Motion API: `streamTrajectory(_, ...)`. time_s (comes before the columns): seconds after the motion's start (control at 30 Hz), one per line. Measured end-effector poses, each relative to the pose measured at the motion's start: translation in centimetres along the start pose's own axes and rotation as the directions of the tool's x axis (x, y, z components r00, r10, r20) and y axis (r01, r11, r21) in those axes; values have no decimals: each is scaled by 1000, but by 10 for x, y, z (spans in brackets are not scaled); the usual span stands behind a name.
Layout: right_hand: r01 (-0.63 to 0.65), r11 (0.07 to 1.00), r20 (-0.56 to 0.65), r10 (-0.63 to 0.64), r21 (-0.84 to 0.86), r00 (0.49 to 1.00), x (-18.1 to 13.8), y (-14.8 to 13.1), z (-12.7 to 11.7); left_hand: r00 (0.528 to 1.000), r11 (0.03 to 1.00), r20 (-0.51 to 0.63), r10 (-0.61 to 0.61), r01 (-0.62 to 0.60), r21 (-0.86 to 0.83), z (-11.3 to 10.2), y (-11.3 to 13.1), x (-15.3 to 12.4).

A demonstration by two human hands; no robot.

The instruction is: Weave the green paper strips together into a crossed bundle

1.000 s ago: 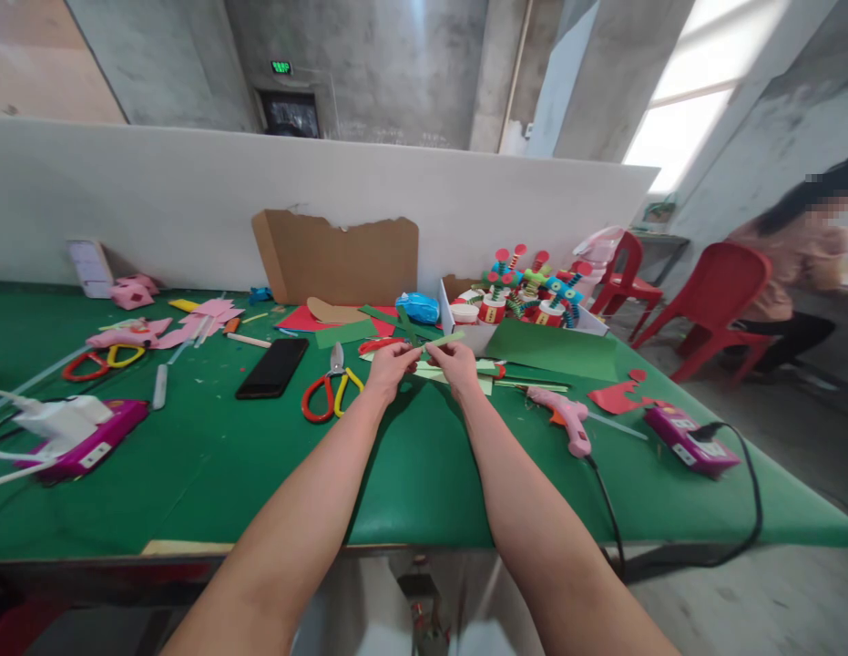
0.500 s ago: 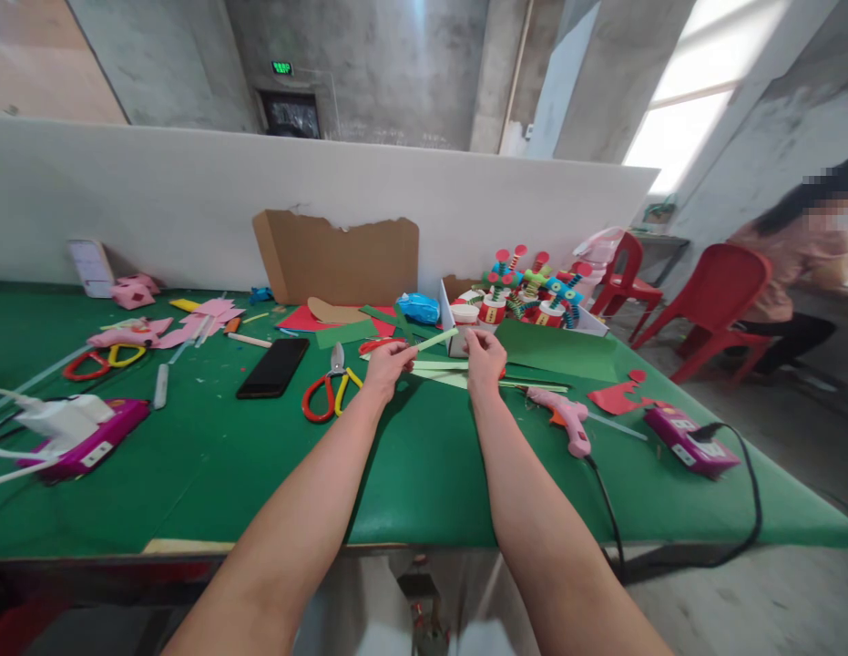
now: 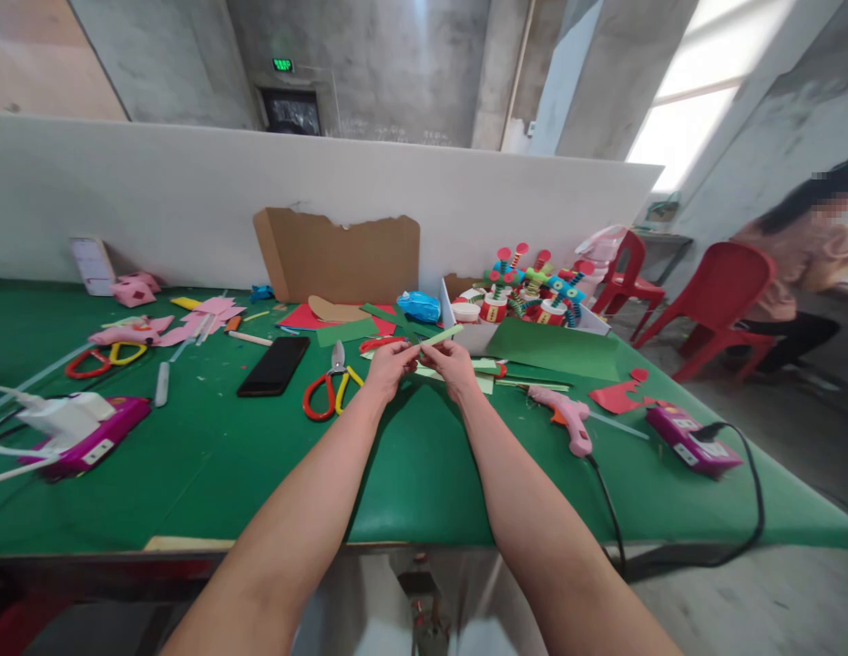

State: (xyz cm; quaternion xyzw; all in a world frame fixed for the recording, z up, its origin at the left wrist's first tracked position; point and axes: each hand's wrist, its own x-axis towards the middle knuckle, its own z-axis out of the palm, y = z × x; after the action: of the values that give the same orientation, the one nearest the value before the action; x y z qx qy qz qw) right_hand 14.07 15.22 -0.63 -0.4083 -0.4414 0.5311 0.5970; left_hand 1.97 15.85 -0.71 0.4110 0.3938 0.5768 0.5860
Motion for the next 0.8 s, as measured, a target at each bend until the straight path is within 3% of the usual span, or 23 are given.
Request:
streamTrajectory(0.4, 127, 966, -188, -171, -224, 967, 5, -4, -6, 1000, 998, 11, 24, -25, 62, 0, -1, 0)
streamTrajectory(0.8, 246, 953, -346, -294, -177, 891, 14, -16, -30, 1000, 996, 9, 10, -10, 90, 2, 4, -4)
